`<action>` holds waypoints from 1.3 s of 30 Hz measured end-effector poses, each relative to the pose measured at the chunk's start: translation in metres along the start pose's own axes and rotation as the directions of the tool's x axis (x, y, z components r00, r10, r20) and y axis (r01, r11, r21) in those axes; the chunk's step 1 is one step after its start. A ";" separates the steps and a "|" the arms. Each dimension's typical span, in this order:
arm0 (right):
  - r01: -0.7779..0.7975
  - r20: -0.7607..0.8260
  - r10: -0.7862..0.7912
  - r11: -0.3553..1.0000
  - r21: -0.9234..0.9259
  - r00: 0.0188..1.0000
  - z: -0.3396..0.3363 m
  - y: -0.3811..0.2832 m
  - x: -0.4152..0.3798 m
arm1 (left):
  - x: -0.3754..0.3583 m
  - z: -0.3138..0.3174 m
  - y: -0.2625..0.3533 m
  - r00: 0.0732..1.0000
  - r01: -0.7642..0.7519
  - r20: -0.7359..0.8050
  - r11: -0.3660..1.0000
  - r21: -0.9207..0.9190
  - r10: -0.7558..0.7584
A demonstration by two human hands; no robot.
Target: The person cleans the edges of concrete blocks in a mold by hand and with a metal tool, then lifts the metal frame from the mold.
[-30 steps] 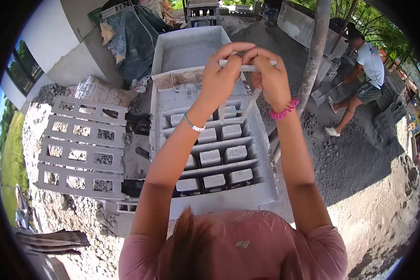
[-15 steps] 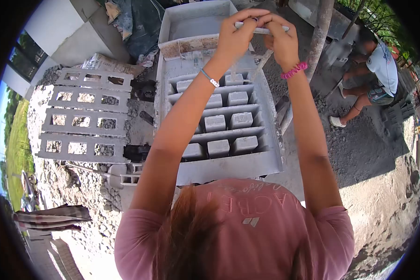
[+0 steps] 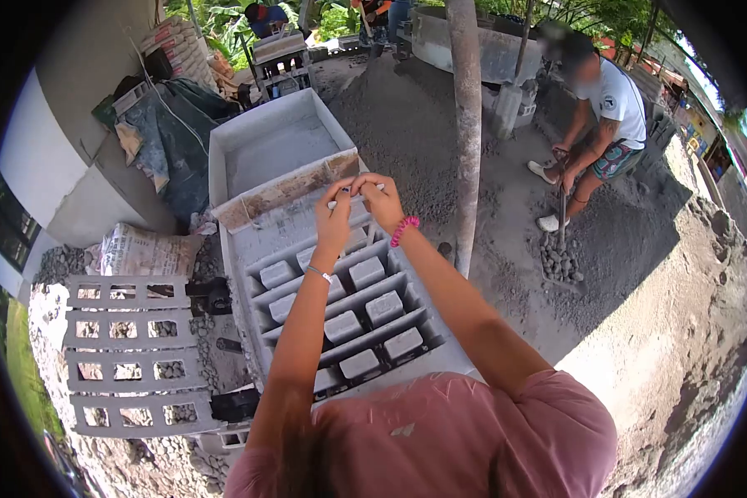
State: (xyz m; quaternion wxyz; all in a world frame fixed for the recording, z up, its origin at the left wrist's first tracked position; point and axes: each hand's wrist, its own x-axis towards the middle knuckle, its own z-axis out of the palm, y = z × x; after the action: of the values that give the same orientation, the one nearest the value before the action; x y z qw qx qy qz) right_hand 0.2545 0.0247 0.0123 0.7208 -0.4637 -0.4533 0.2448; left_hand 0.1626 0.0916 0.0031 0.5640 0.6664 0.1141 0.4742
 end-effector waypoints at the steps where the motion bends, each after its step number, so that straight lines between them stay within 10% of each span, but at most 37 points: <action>1: -0.024 -0.012 0.024 0.999 -0.042 1.000 -0.001 0.014 0.014 | 0.011 -0.009 -0.023 0.999 0.044 -0.006 0.999 -0.005 -0.044; 8: 0.113 -0.033 -0.116 0.989 -0.092 0.993 0.009 0.072 0.026 | 0.010 -0.022 -0.046 0.975 0.192 -0.083 0.970 -0.146 -0.206; 21: -0.303 -0.104 0.318 0.943 0.138 0.942 -0.002 0.157 0.011 | -0.005 -0.045 -0.142 0.973 0.226 -0.071 0.963 0.145 -0.218; 28: -0.253 0.000 0.254 0.962 0.100 0.967 0.038 0.071 0.033 | 0.006 -0.059 -0.055 0.944 0.310 -0.135 0.950 0.039 -0.302; 33: -0.452 0.067 0.447 0.884 0.120 0.892 0.034 0.161 0.018 | -0.015 -0.086 -0.131 0.941 0.322 -0.152 0.938 0.127 -0.303; 39: -0.270 0.083 0.261 0.954 0.132 0.962 0.068 0.119 0.021 | 0.002 -0.096 -0.061 0.960 0.234 -0.180 0.968 0.084 -0.217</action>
State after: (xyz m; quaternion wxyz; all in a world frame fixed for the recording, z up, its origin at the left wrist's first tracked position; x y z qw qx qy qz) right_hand 0.2120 0.1248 -0.0742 0.6976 -0.4597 -0.3912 0.3860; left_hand 0.1136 0.1754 -0.0568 0.5670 0.6350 0.2616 0.4549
